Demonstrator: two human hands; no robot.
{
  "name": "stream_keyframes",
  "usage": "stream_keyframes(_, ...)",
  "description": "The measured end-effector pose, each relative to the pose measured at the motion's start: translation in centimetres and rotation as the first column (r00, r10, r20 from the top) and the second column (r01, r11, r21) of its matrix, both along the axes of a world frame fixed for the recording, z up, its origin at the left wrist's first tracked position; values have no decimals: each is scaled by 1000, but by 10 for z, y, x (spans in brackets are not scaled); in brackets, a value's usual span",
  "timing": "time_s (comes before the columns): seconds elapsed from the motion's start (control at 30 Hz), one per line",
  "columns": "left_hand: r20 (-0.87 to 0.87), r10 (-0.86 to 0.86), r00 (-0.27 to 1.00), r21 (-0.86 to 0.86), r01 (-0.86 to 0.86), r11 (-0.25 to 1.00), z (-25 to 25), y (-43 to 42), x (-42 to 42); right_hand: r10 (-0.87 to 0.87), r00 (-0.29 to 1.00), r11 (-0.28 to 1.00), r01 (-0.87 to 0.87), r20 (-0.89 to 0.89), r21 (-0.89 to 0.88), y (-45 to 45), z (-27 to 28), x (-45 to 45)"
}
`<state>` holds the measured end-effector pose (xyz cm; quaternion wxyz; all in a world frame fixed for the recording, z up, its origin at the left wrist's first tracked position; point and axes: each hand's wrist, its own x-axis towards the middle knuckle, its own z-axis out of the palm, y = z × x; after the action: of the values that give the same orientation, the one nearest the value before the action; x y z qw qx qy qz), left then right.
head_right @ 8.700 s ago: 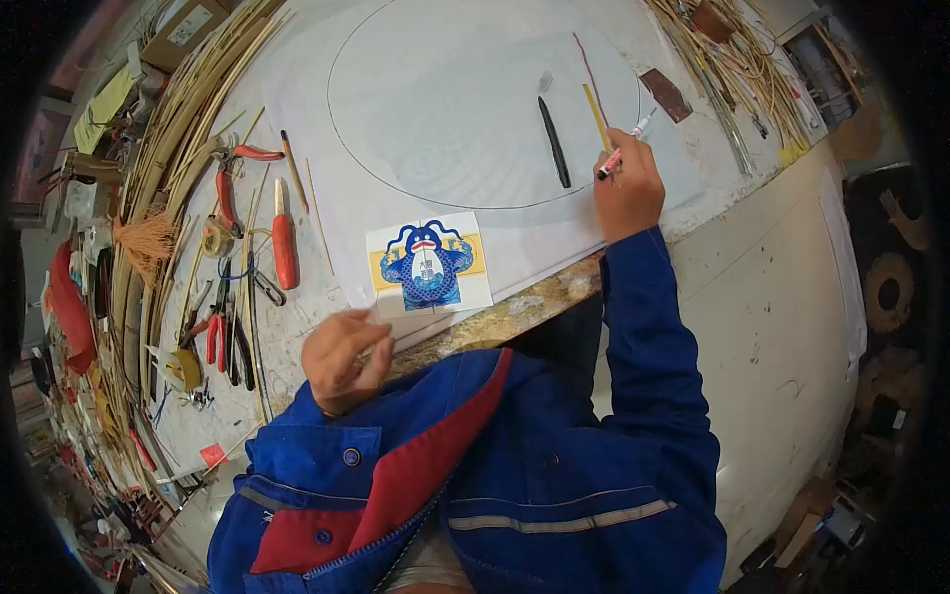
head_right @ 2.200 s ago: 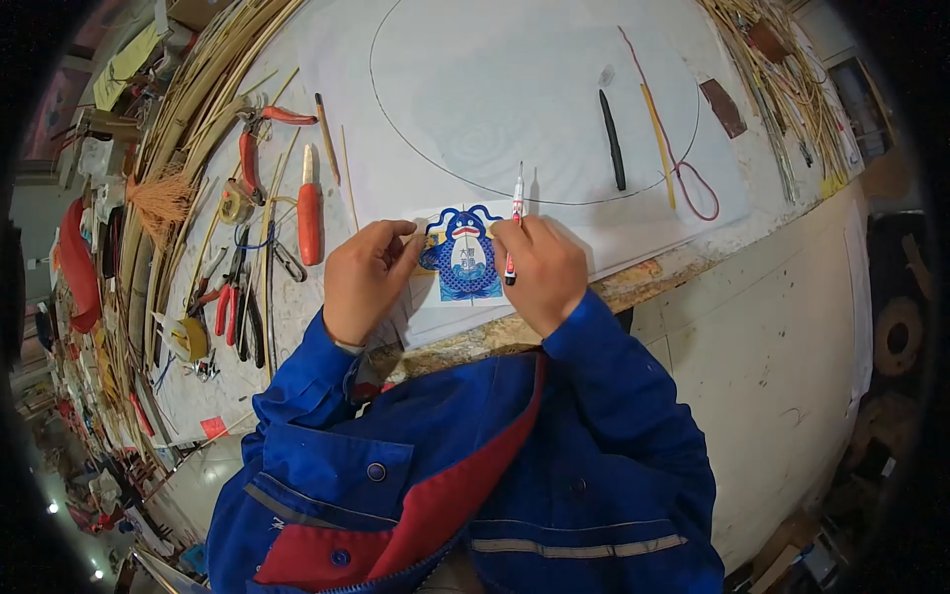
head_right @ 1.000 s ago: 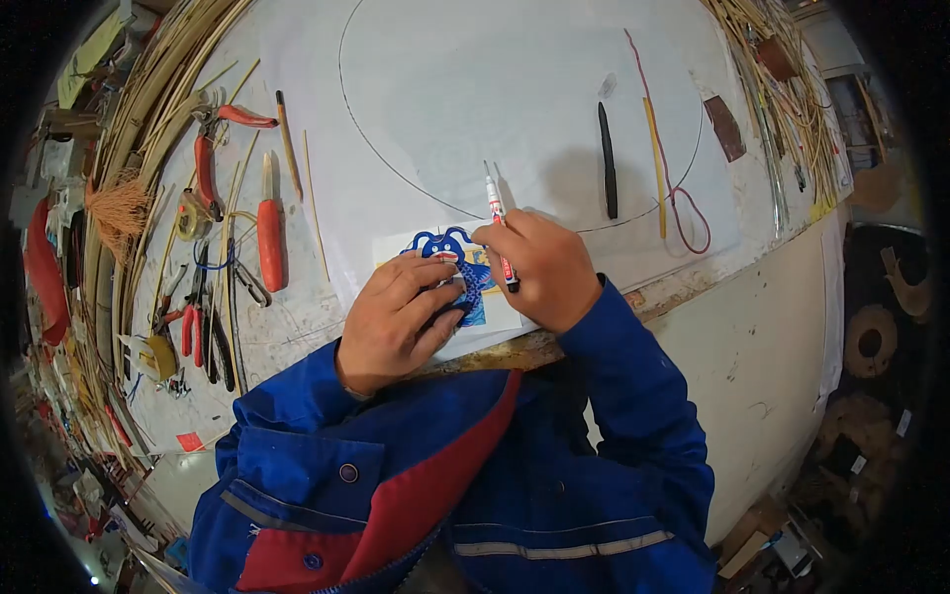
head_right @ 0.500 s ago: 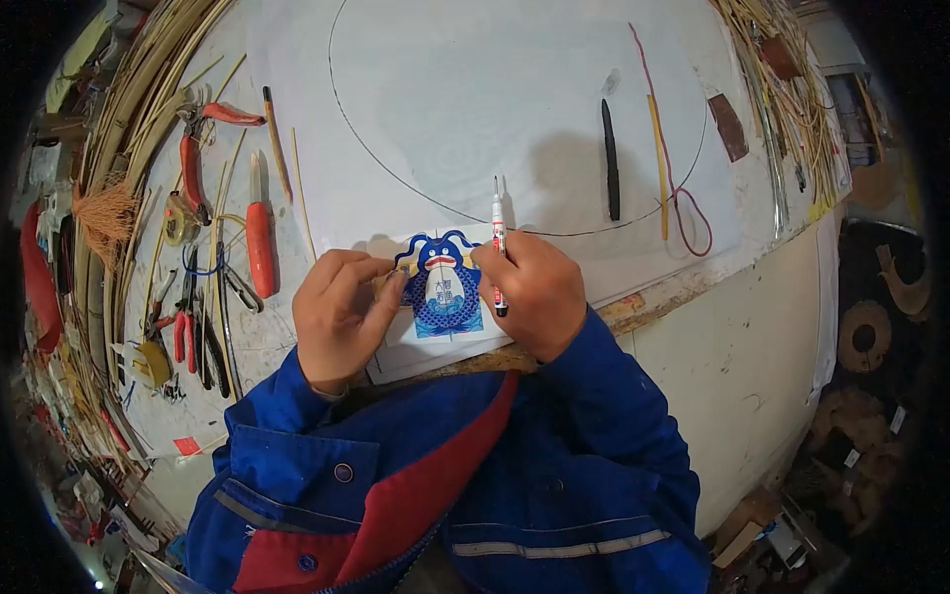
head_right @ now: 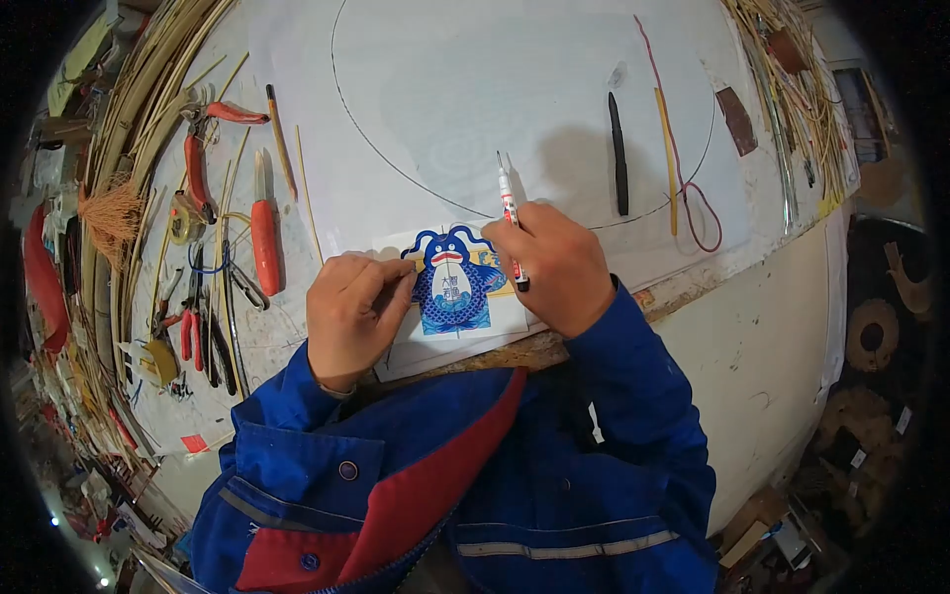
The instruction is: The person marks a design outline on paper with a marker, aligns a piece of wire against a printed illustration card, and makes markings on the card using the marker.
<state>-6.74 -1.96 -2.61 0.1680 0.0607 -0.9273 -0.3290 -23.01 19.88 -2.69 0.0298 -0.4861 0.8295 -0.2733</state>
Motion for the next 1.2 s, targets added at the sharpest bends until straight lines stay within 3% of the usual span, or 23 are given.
stream_keyframes(0.43, -80, 4, 997, 84, 2, 996, -6, 1, -3, -33, 996, 999, 35, 79, -23, 0, 7, 7)
stream_keyframes(0.5, 0, 32, 999, 156, -32, 987, -4, 1, -1, -79, 989, 995, 85, 123, -45, 2, 7, 13)
stream_keyframes(1.2, 36, 113, 993, 212, -118, 970, -12, 2, -3, -147, 988, 987, 149, 37, -56, 3, -3, 38)
